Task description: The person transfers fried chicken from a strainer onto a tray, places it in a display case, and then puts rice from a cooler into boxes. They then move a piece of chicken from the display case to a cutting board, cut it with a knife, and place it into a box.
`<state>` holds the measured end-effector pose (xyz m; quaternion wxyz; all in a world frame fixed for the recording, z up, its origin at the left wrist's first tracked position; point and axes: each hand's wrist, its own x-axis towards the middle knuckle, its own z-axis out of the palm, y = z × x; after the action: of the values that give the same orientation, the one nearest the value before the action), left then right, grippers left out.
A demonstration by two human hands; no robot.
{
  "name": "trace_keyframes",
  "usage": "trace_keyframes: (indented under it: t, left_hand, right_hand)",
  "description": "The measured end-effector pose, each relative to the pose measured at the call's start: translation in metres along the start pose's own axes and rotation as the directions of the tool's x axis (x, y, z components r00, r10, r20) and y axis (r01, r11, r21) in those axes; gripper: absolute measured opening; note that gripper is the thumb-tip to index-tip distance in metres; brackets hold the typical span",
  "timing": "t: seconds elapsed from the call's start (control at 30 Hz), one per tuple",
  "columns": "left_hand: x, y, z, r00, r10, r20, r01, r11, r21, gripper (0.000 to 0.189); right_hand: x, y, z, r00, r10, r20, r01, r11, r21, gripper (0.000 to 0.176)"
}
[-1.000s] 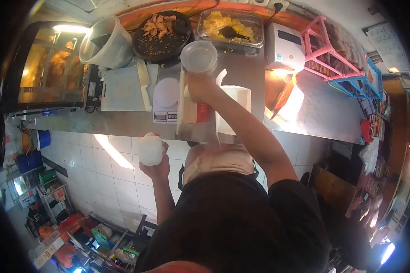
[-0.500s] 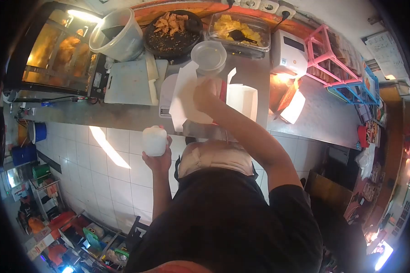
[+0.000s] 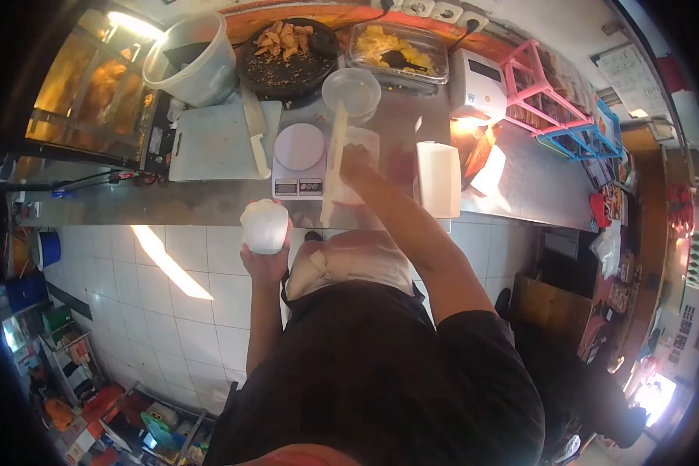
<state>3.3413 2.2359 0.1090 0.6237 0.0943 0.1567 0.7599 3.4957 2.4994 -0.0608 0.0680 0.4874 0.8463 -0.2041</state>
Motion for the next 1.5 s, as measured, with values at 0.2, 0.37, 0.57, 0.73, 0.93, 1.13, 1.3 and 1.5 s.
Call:
trace_keyframes:
  t: [0.2,0.37,0.57,0.73,0.93,1.13,1.3,1.5]
  left_hand:
    - [0.006,0.002,0.029,0.996,-0.012,-0.086,0.017,0.998,0.060,0.101]
    - [0.012,-0.020,0.054,0.996,-0.088,-0.025,0.091,0.941,0.327,0.101]
    - [0.022,-0.092,0.108,0.967,-0.179,0.181,-0.041,0.590,0.806,0.073]
    - [0.067,-0.149,0.138,0.984,-0.175,-0.022,0.121,0.581,0.805,0.042]
    - [0.087,-0.236,0.131,0.991,0.114,-0.074,0.048,0.218,0.975,0.055]
    - [0.100,-0.289,0.120,0.958,0.284,0.048,-0.035,-0.051,0.998,0.056]
    - [0.093,-0.272,0.126,0.908,0.419,0.024,0.031,-0.125,0.992,0.049]
    - [0.062,-0.232,0.192,0.885,0.445,-0.134,-0.025,0.333,0.942,0.040]
  right_hand:
    - [-0.131,-0.060,-0.143,0.958,-0.108,0.264,0.165,0.965,-0.205,0.051]
    - [-0.268,-0.086,-0.207,0.958,-0.287,0.015,0.092,0.356,0.930,0.099]
    - [-0.305,-0.049,-0.211,0.978,0.038,-0.205,0.153,0.532,0.833,0.089]
    - [-0.311,0.077,-0.234,0.824,0.313,-0.472,0.296,0.473,0.830,0.071]
    - [-0.219,0.210,-0.166,0.927,-0.141,-0.349,0.272,0.891,0.363,0.061]
    - [-0.154,0.207,-0.106,0.956,-0.283,-0.076,0.285,0.958,0.028,0.059]
    - [-0.116,0.202,-0.055,0.885,-0.443,-0.140,0.453,0.891,0.043,0.057]
    - [-0.215,0.185,-0.202,0.911,-0.361,-0.199,0.407,0.711,0.573,0.079]
